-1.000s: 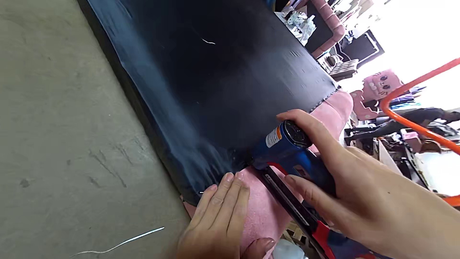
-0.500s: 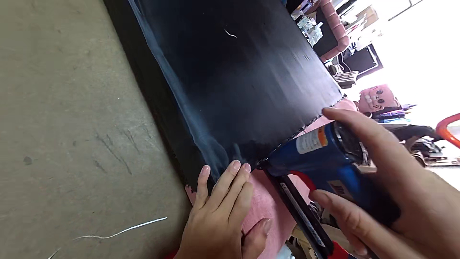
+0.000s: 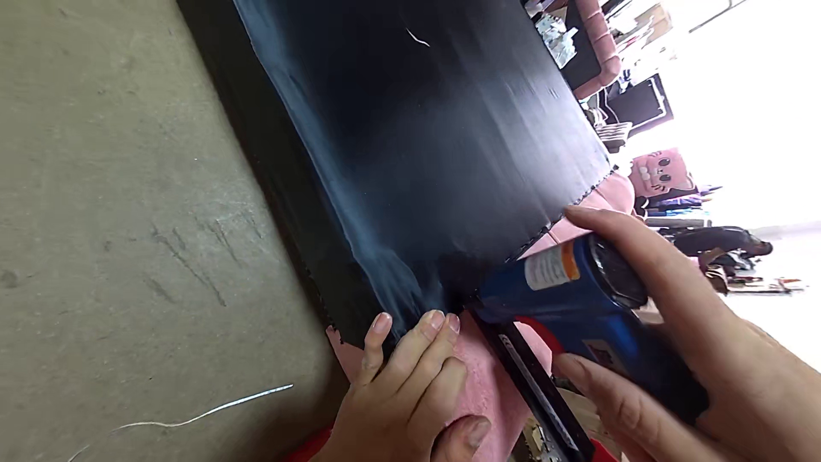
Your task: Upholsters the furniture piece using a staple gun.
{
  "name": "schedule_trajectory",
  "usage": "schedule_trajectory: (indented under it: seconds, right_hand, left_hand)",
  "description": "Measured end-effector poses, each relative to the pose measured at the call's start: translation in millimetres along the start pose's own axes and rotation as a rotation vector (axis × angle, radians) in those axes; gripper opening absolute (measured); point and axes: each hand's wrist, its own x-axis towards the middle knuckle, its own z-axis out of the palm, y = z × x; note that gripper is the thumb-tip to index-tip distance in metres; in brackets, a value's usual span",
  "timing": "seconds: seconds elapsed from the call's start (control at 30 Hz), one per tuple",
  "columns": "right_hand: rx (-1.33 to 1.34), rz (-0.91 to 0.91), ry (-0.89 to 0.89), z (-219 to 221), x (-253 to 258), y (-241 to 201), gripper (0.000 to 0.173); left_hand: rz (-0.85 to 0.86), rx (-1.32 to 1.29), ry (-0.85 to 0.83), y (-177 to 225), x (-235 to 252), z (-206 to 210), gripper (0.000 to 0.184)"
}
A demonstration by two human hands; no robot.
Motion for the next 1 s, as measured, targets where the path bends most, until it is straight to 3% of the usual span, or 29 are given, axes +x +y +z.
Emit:
schedule_trajectory:
  seconds: [0.33,0.47,0.57,0.63,0.7,0.83,1.0]
  right_hand:
    - [0.004,-0.04,-0.053,2,-5,-19,0.084]
    - [0.033,-0.056,-0.052,12,-6,-29,0.084]
    - [-0.005,-0.039,-0.048,10,-10,-26,0.083]
    - [0.01,-0.027,-0.016,2,-12,-19,0.085]
    - [0.018,-0.015,0.052,-6,-19,-10,0.087]
    - [0.078,0.029,0.18,-8,-26,7,0.092]
    - [0.051,0.016,0.152,0,-17,11,0.091]
  left_hand:
    - [-0.011,-0.287,0.123,-1,-7,-3,0.022]
    - [-0.192,-0.599,0.272,-4,-19,-33,0.007]
    - [-0.33,-0.238,0.268,-7,5,-49,0.019]
    - [-0.227,-0.029,0.094,-16,22,-47,0.044]
    - [-0.113,0.042,-0.096,-22,26,-33,0.057]
    - [-0.024,0.035,-0.113,-26,14,-16,0.054]
    - [0.008,0.042,-0.028,-31,13,-11,0.049]
